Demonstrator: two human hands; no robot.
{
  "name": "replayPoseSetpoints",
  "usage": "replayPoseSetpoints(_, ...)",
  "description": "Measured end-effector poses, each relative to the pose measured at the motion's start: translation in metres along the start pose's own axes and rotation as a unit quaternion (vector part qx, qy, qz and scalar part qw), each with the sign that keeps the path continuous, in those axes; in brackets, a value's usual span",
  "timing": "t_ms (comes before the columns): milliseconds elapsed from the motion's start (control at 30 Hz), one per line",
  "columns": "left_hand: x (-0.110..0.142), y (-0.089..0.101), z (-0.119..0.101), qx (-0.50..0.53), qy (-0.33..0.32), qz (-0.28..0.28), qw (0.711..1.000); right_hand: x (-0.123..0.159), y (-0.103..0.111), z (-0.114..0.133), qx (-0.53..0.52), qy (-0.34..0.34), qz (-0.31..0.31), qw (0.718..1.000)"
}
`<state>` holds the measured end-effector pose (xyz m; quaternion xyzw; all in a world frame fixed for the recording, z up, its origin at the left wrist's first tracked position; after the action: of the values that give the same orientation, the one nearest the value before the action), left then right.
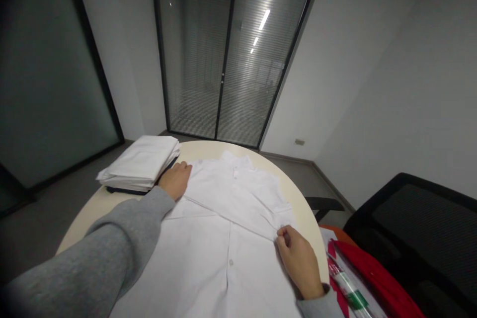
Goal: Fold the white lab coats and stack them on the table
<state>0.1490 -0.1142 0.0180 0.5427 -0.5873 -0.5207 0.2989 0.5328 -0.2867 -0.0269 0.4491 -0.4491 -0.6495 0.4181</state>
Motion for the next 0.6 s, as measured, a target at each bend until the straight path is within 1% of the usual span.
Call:
replayPoseSetpoints(33,-0.001,-0.007,-0.005,0.017,-0.050,0.008,0.999,0.000,0.000,0.000,0.001,0.000,0.001,1.000)
replayPoseSetpoints(67,-0.001,-0.016,-0.007,0.035,-0.085,0.027,0.995,0.000,0.001,0.001,0.001,-0.001,0.000,1.000)
replayPoseSetpoints(100,-0.001,-0.026,-0.007,0.051,-0.099,0.054,0.992,0.001,0.001,0.001,-0.002,0.000,0.000,1.000)
replayPoseSetpoints(133,-0.001,-0.038,-0.003,0.063,-0.093,0.083,0.990,0.001,0.002,0.001,-0.005,-0.001,-0.002,1.000)
replayPoseSetpoints(200,-0.001,-0.057,0.009,0.075,-0.051,0.130,0.987,0.002,0.004,0.000,-0.013,-0.004,-0.006,1.000)
replayPoseSetpoints(267,0.000,-0.068,0.018,0.077,-0.026,0.142,0.986,0.003,0.004,0.000,-0.011,-0.008,-0.005,1.000)
replayPoseSetpoints(333,-0.001,-0.072,0.022,0.075,-0.026,0.137,0.987,0.004,0.004,0.001,0.007,-0.012,0.004,1.000)
replayPoseSetpoints(467,-0.001,-0.072,0.023,0.068,-0.030,0.137,0.988,0.005,0.001,-0.001,0.061,-0.032,0.028,0.997)
replayPoseSetpoints(533,-0.001,-0.072,0.022,0.066,-0.032,0.133,0.988,0.002,0.006,-0.004,0.070,-0.030,0.009,0.997)
replayPoseSetpoints(600,-0.002,-0.073,0.023,0.065,-0.035,0.127,0.989,-0.003,0.018,-0.003,0.092,0.008,-0.039,0.995)
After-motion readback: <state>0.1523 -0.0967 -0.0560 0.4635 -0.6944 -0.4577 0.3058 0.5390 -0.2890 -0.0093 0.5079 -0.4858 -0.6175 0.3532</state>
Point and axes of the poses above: each hand's wrist, its own x-axis away from the middle knuckle, its own y-axis out of the back of the hand, z = x × y, the point moved 6 cm from there along -x, towards the middle knuckle, and after that the axes turned 15 degrees about x, right-handed, at the moved point
